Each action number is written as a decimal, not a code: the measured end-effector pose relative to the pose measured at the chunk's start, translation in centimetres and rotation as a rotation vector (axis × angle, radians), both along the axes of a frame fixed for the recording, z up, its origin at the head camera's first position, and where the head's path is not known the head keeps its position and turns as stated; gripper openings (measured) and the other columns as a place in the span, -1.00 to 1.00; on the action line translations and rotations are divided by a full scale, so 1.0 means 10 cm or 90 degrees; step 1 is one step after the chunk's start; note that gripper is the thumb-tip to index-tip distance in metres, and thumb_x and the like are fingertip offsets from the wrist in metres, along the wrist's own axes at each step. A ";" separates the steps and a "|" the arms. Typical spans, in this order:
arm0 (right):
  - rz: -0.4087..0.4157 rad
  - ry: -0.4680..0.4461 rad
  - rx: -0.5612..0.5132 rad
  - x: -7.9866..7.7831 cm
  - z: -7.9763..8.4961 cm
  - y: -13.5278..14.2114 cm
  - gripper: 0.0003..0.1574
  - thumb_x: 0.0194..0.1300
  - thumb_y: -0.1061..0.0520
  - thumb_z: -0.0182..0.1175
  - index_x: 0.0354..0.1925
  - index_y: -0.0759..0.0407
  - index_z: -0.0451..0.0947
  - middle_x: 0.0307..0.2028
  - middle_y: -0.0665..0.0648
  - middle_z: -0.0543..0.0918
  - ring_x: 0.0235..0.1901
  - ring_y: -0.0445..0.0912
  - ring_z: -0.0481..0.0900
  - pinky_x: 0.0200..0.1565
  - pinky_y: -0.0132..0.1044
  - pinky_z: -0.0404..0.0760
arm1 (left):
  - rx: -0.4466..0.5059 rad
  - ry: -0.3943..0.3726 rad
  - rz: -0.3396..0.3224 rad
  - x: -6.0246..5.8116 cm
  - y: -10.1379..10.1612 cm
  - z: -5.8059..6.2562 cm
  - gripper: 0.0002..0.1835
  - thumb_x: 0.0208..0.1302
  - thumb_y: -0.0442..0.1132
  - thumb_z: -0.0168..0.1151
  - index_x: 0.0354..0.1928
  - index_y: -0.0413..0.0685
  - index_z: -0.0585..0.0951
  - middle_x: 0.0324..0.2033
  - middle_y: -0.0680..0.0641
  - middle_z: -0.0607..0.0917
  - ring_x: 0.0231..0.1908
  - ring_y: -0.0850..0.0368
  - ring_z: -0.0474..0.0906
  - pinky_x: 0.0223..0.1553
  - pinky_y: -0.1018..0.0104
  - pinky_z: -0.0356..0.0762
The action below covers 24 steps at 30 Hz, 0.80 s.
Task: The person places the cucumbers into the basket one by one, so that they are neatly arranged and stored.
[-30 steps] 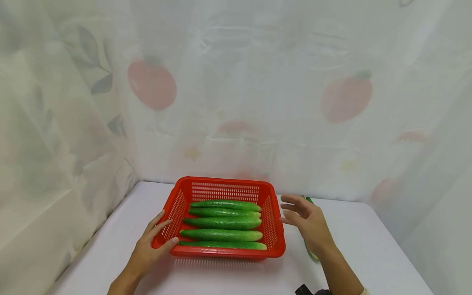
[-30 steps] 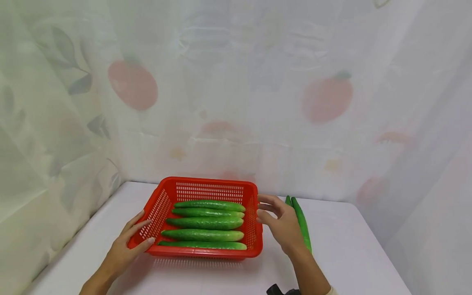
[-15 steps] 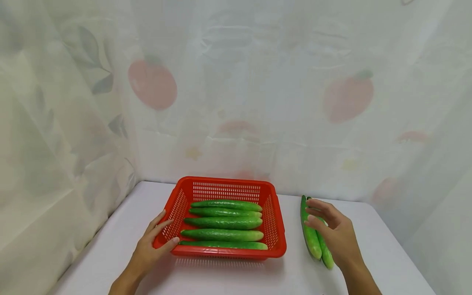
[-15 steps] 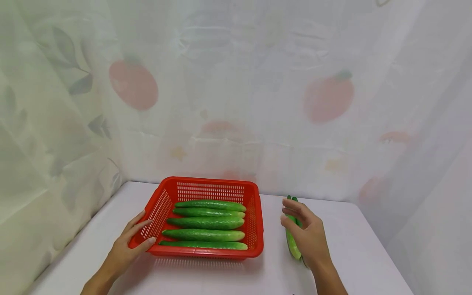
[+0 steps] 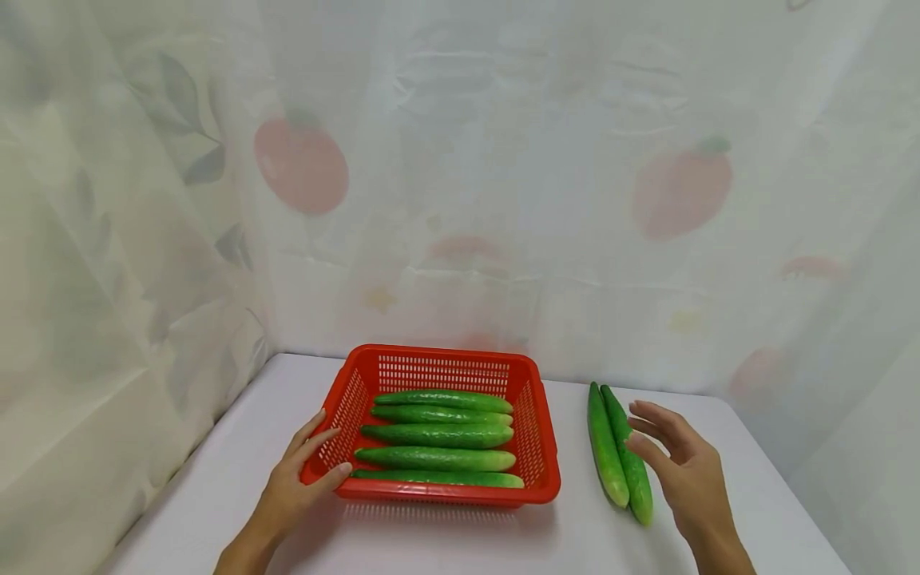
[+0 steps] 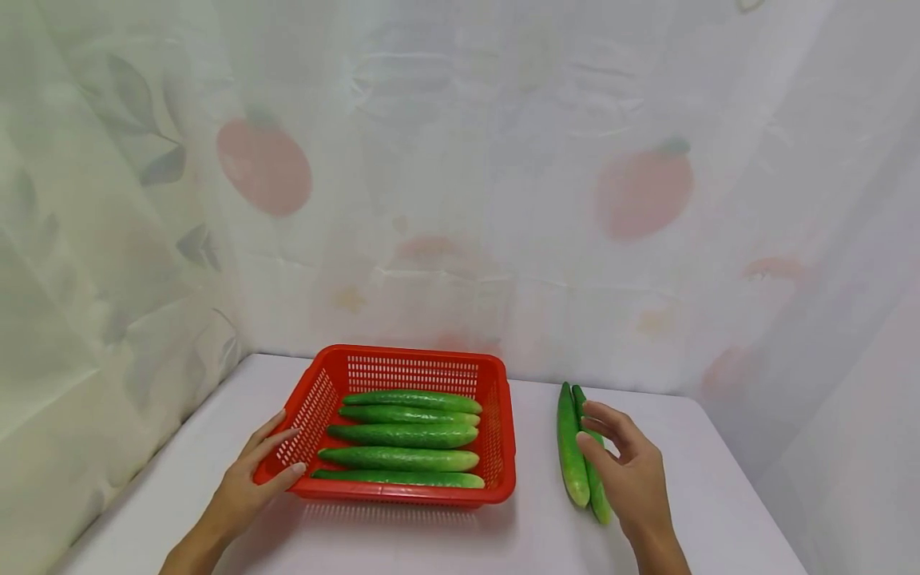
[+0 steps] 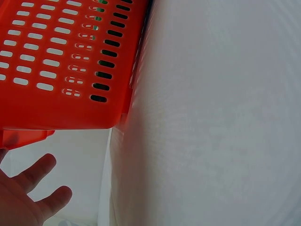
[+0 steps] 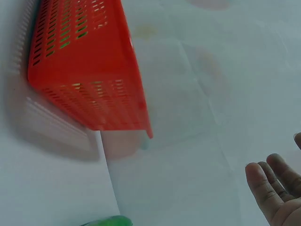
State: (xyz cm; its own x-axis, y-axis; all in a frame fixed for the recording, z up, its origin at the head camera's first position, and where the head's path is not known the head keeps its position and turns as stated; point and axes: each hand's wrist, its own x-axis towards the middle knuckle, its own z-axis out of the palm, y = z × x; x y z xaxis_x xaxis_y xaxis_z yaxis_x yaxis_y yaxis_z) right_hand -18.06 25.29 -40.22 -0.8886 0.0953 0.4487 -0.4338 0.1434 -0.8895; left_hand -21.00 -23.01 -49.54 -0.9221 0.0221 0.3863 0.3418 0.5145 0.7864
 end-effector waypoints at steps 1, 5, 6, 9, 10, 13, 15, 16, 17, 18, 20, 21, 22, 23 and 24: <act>-0.001 0.004 -0.005 0.00 -0.01 0.02 -0.47 0.24 0.44 0.22 0.19 0.41 0.43 0.09 0.12 0.57 0.04 -0.10 0.54 -0.02 -0.39 0.50 | 0.000 -0.001 0.000 0.00 0.00 0.00 -0.43 0.16 -0.13 0.41 0.22 -0.05 0.52 0.42 0.08 0.17 0.35 -0.09 0.08 0.09 -0.27 0.18; -0.023 0.009 -0.007 0.01 -0.07 0.08 -0.46 0.23 0.44 0.23 0.19 0.42 0.42 0.08 0.13 0.57 0.06 -0.08 0.52 -0.02 -0.41 0.50 | -0.002 -0.002 -0.002 0.00 0.00 0.00 -0.43 0.17 -0.11 0.40 0.22 -0.08 0.52 0.42 0.07 0.16 0.35 -0.11 0.07 0.10 -0.30 0.18; -0.034 0.005 -0.008 0.01 -0.09 0.09 -0.46 0.23 0.44 0.24 0.19 0.42 0.42 0.08 0.13 0.56 0.06 -0.07 0.52 -0.03 -0.40 0.50 | -0.002 -0.003 -0.003 -0.01 0.00 0.00 -0.43 0.17 -0.11 0.40 0.22 -0.09 0.52 0.42 0.07 0.16 0.35 -0.11 0.07 0.10 -0.30 0.18; -0.079 -0.021 0.011 0.01 -0.14 0.12 -0.45 0.24 0.37 0.27 0.20 0.35 0.44 0.08 0.11 0.56 0.06 -0.09 0.52 -0.06 -0.42 0.51 | -0.003 -0.003 -0.003 -0.01 0.00 0.00 -0.43 0.18 -0.10 0.40 0.22 -0.10 0.52 0.42 0.07 0.16 0.35 -0.11 0.07 0.10 -0.30 0.18; -0.090 -0.030 0.012 0.01 -0.16 0.13 -0.45 0.25 0.36 0.27 0.21 0.34 0.44 0.08 0.11 0.56 0.06 -0.09 0.52 -0.06 -0.42 0.51 | -0.003 -0.003 -0.003 -0.01 0.00 0.00 -0.43 0.18 -0.10 0.39 0.22 -0.10 0.51 0.42 0.07 0.16 0.35 -0.11 0.08 0.10 -0.30 0.18; -0.116 -0.058 0.005 0.02 -0.21 0.16 -0.44 0.26 0.31 0.28 0.22 0.30 0.43 0.09 0.09 0.56 0.06 -0.11 0.51 -0.06 -0.43 0.51 | -0.006 -0.002 -0.001 -0.01 0.00 0.00 -0.42 0.18 -0.09 0.39 0.23 -0.11 0.51 0.42 0.06 0.16 0.35 -0.12 0.09 0.09 -0.29 0.20; -0.120 -0.065 -0.008 0.02 -0.25 0.18 -0.44 0.27 0.31 0.27 0.23 0.31 0.42 0.09 0.10 0.56 0.07 -0.11 0.50 -0.04 -0.44 0.49 | -0.007 -0.002 -0.001 -0.01 0.00 0.00 -0.42 0.19 -0.09 0.38 0.23 -0.11 0.51 0.42 0.05 0.16 0.35 -0.13 0.09 0.09 -0.30 0.21; -0.123 -0.070 -0.014 0.02 -0.28 0.19 -0.43 0.28 0.30 0.27 0.24 0.31 0.42 0.09 0.09 0.56 0.07 -0.12 0.50 -0.04 -0.46 0.48 | -0.006 -0.003 -0.001 -0.01 0.00 0.00 -0.42 0.19 -0.09 0.38 0.23 -0.11 0.51 0.42 0.05 0.16 0.35 -0.13 0.09 0.09 -0.30 0.22; -0.128 -0.073 -0.019 0.02 -0.30 0.20 -0.43 0.28 0.29 0.27 0.24 0.30 0.41 0.09 0.08 0.56 0.07 -0.13 0.50 -0.04 -0.47 0.47 | -0.006 -0.004 -0.001 -0.01 0.00 0.00 -0.42 0.19 -0.09 0.38 0.23 -0.11 0.51 0.42 0.05 0.16 0.35 -0.13 0.09 0.09 -0.29 0.22; -0.131 -0.075 -0.029 0.01 -0.32 0.21 -0.43 0.28 0.30 0.27 0.24 0.31 0.41 0.09 0.08 0.56 0.08 -0.13 0.50 -0.03 -0.48 0.47 | -0.006 -0.004 -0.001 -0.01 0.00 0.00 -0.42 0.19 -0.09 0.38 0.23 -0.11 0.51 0.42 0.05 0.16 0.35 -0.13 0.09 0.08 -0.29 0.22; -0.142 -0.081 -0.039 0.00 -0.38 0.23 -0.43 0.28 0.29 0.26 0.24 0.31 0.42 0.08 0.08 0.57 0.08 -0.14 0.50 -0.03 -0.50 0.46 | -0.005 -0.005 -0.001 -0.01 0.00 0.00 -0.43 0.19 -0.09 0.38 0.23 -0.11 0.51 0.42 0.05 0.16 0.35 -0.13 0.09 0.08 -0.30 0.22; -0.150 -0.085 -0.039 -0.01 -0.40 0.23 -0.44 0.29 0.28 0.26 0.24 0.30 0.42 0.08 0.08 0.57 0.08 -0.15 0.50 -0.04 -0.51 0.45 | -0.005 -0.005 0.000 -0.01 0.00 0.00 -0.43 0.19 -0.09 0.38 0.23 -0.11 0.51 0.42 0.05 0.16 0.35 -0.13 0.09 0.08 -0.29 0.22; -0.155 -0.088 -0.046 -0.02 -0.43 0.24 -0.44 0.29 0.28 0.26 0.24 0.30 0.42 0.09 0.08 0.56 0.08 -0.16 0.49 -0.04 -0.52 0.45 | -0.005 -0.005 -0.001 -0.01 0.00 -0.01 -0.43 0.19 -0.09 0.38 0.23 -0.11 0.51 0.42 0.05 0.16 0.35 -0.14 0.09 0.08 -0.29 0.22; -0.162 -0.090 -0.049 -0.03 -0.46 0.25 -0.44 0.29 0.27 0.26 0.24 0.30 0.42 0.09 0.09 0.56 0.08 -0.16 0.49 -0.04 -0.52 0.45 | -0.006 -0.004 0.000 -0.01 0.00 -0.01 -0.43 0.19 -0.10 0.38 0.23 -0.12 0.51 0.42 0.05 0.16 0.35 -0.13 0.09 0.08 -0.29 0.22; -0.167 -0.092 -0.054 -0.04 -0.49 0.26 -0.45 0.30 0.27 0.26 0.24 0.30 0.42 0.09 0.09 0.56 0.08 -0.16 0.49 -0.04 -0.53 0.44 | -0.007 -0.003 0.001 -0.01 -0.01 -0.01 -0.43 0.19 -0.10 0.38 0.23 -0.12 0.51 0.42 0.05 0.16 0.34 -0.13 0.09 0.08 -0.29 0.23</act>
State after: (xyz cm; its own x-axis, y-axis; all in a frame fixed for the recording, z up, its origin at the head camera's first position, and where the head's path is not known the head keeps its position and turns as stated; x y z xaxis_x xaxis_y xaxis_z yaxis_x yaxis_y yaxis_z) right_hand -18.43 27.88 -45.08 -0.8826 0.3615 0.3005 -0.2605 0.1561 -0.9528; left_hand -21.09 -23.06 -49.62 -0.9241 0.0257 0.3813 0.3373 0.5237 0.7823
